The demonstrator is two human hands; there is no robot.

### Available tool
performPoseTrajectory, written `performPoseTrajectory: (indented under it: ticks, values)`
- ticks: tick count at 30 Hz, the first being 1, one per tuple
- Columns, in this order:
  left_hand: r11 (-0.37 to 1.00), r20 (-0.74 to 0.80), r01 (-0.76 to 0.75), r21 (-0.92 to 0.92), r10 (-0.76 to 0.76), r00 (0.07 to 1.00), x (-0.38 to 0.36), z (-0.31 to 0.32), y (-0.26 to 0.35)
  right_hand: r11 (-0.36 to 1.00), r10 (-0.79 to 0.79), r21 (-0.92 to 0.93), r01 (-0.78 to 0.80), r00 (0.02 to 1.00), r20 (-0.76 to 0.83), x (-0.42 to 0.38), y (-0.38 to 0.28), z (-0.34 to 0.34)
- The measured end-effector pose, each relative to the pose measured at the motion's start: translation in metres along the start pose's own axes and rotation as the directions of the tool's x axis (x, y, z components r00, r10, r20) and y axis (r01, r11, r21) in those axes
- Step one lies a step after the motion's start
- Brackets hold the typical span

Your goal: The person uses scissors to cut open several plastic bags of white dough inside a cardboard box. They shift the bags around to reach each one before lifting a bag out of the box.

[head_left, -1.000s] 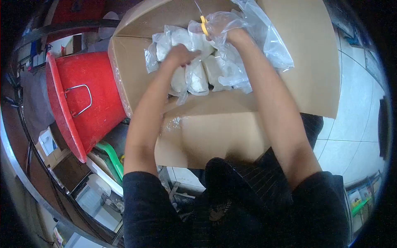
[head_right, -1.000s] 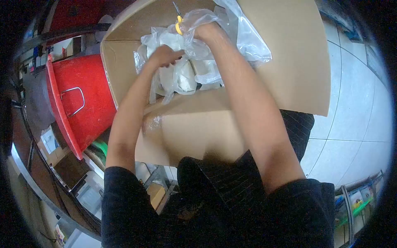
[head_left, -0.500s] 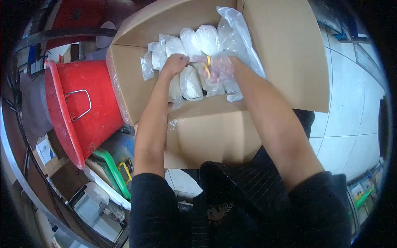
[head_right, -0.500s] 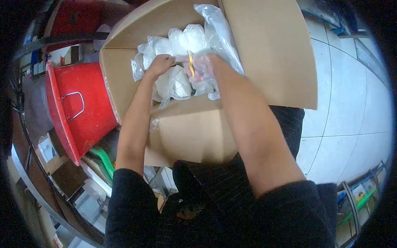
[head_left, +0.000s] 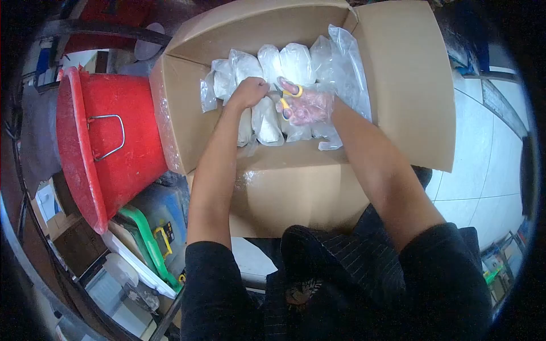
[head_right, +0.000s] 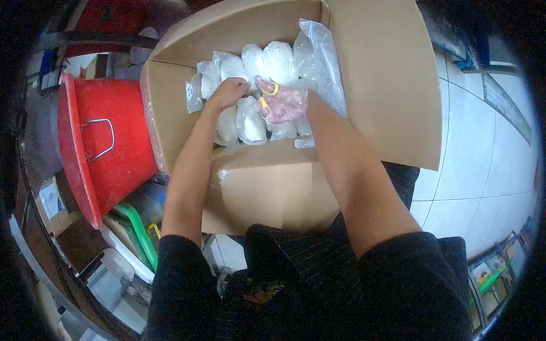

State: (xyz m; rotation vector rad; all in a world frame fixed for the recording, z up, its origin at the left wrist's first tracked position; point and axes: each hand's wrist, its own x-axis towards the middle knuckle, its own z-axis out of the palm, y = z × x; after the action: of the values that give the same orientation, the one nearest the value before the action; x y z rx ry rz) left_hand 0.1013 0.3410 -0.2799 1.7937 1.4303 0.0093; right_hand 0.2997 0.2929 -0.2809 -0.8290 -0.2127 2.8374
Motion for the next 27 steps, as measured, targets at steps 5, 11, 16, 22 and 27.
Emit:
performPoseTrajectory:
  ticks: [5,11,16,22,27]
  values:
    - [0.995,-0.007,0.042,-0.086,-0.043,0.999,0.004,0.004,-0.004,1.000,-0.004,-0.002,0.005,0.995,0.099,0.018,0.003,-0.013]
    - [0.977,0.010,0.094,-0.194,-0.094,0.996,0.011,0.008,-0.012,0.972,-0.217,-0.130,0.195,0.959,-0.184,0.004,0.003,0.013]
    - [0.966,0.030,0.121,-0.230,-0.117,0.993,0.009,0.006,-0.007,0.985,-0.149,0.070,0.155,0.985,-0.083,0.004,0.004,0.012]
    - [0.948,0.050,0.171,-0.267,-0.163,0.985,0.007,0.006,-0.002,0.951,-0.216,-0.259,0.169,0.962,-0.167,0.015,0.008,-0.009]
    - [0.940,0.075,0.198,-0.277,-0.184,0.980,-0.001,-0.002,0.011,0.952,-0.186,-0.273,0.136,0.968,-0.166,0.002,0.007,-0.003]
